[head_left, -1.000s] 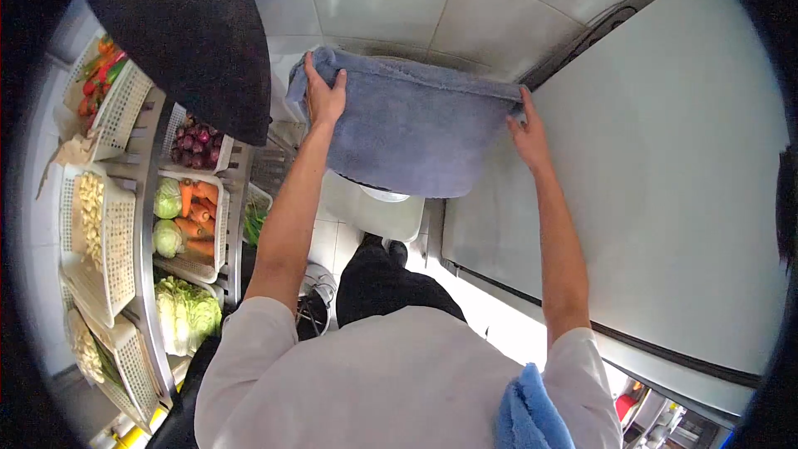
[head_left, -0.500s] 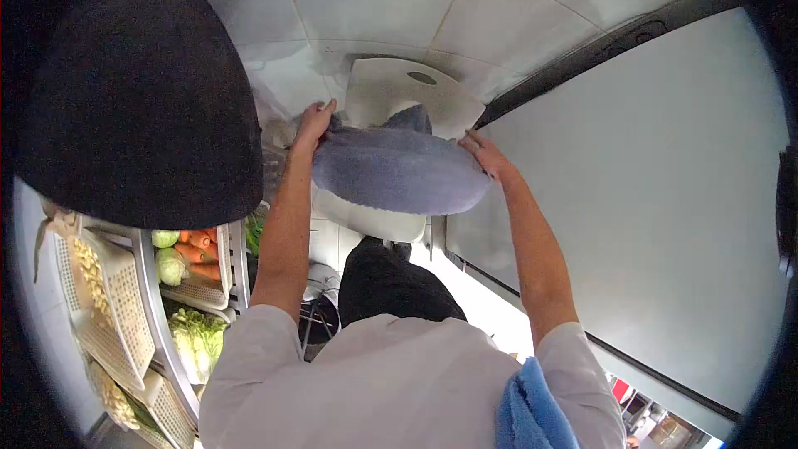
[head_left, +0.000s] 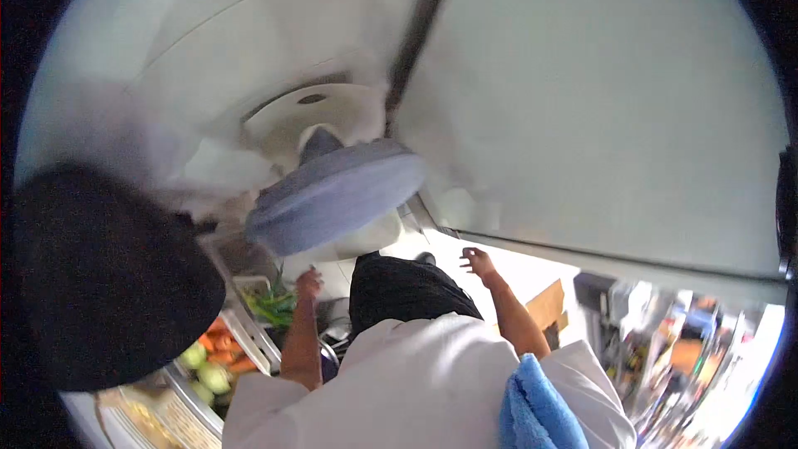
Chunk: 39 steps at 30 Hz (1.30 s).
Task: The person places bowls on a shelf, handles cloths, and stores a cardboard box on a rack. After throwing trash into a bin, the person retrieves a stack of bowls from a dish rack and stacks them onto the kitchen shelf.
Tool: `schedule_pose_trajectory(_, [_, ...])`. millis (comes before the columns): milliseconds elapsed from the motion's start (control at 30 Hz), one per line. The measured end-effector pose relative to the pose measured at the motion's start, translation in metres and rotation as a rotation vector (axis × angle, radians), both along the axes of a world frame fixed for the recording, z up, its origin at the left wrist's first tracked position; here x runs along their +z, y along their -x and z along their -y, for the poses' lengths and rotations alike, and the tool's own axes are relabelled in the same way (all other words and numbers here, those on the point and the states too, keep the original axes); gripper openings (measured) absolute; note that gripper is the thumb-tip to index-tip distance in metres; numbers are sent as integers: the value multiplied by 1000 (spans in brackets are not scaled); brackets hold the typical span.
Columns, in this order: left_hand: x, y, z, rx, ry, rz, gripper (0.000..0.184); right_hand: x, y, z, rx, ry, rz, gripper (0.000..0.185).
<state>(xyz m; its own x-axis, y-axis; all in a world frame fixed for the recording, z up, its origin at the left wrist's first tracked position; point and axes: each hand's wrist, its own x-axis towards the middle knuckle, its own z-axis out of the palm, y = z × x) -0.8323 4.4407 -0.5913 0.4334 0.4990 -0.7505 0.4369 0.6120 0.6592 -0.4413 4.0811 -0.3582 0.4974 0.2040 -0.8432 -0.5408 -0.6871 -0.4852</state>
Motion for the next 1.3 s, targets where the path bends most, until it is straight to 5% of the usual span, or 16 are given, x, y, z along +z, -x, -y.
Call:
schedule_pose_trajectory(33, [-16,1,28,287,433,314,36,-2,23,33,-83,55,-8,38])
schedule_pose_trajectory(67, [51,-59,49,-122,149,-291,38,-8,42,68,-166,106,-15,38])
schedule_pose_trajectory(100, [114,-104,69,-273,75,-294,34,-10,63,98,-259,153,-45,38])
schedule_pose_trajectory(133, [41,-97,84,-642,-471,100,28,-10,80,122,-348,194,-78,38])
schedule_pose_trajectory(167, [185,-176,100,-652,-334,57,24,-13,96,146,-396,216,-125,38])
schedule_pose_trajectory(233, [264,-248,146,-630,20,380,29,-23,120,179,-448,177,-131,38])
schedule_pose_trajectory(367, [522,-334,264,-1440,459,1341,67,-73,162,238,-504,-64,-60,38])
schedule_pose_trajectory(567, [681,-281,466,-1679,848,2169,69,-69,176,275,-472,-147,147,35])
schedule_pose_trajectory(600, [691,-276,492,-1648,785,2151,35,-73,181,287,-475,-138,189,34])
schedule_pose_trajectory(633, [693,-268,519,-1614,737,2121,3,-85,188,302,-576,-176,237,34])
schedule_pose_trajectory(767, [668,-269,656,-1655,242,1808,11,-48,204,375,-1207,-289,23,44])
schedule_pose_trajectory(833, [630,-317,715,-1675,584,1526,15,-27,212,404,-1520,-623,194,47])
schedule_pose_trajectory(1000, [458,-385,710,-1976,302,769,38,51,156,483,-1696,-1125,991,65])
schedule_pose_trajectory(1100, [373,-405,683,-1917,23,477,35,116,90,527,-1575,-1691,533,64])
schedule_pose_trajectory(1167, [335,-431,660,-1857,32,258,38,115,44,538,-1551,-1666,356,66])
schedule_pose_trajectory(1300, [289,-515,675,-1592,137,156,33,61,-38,560,-1255,-640,346,50])
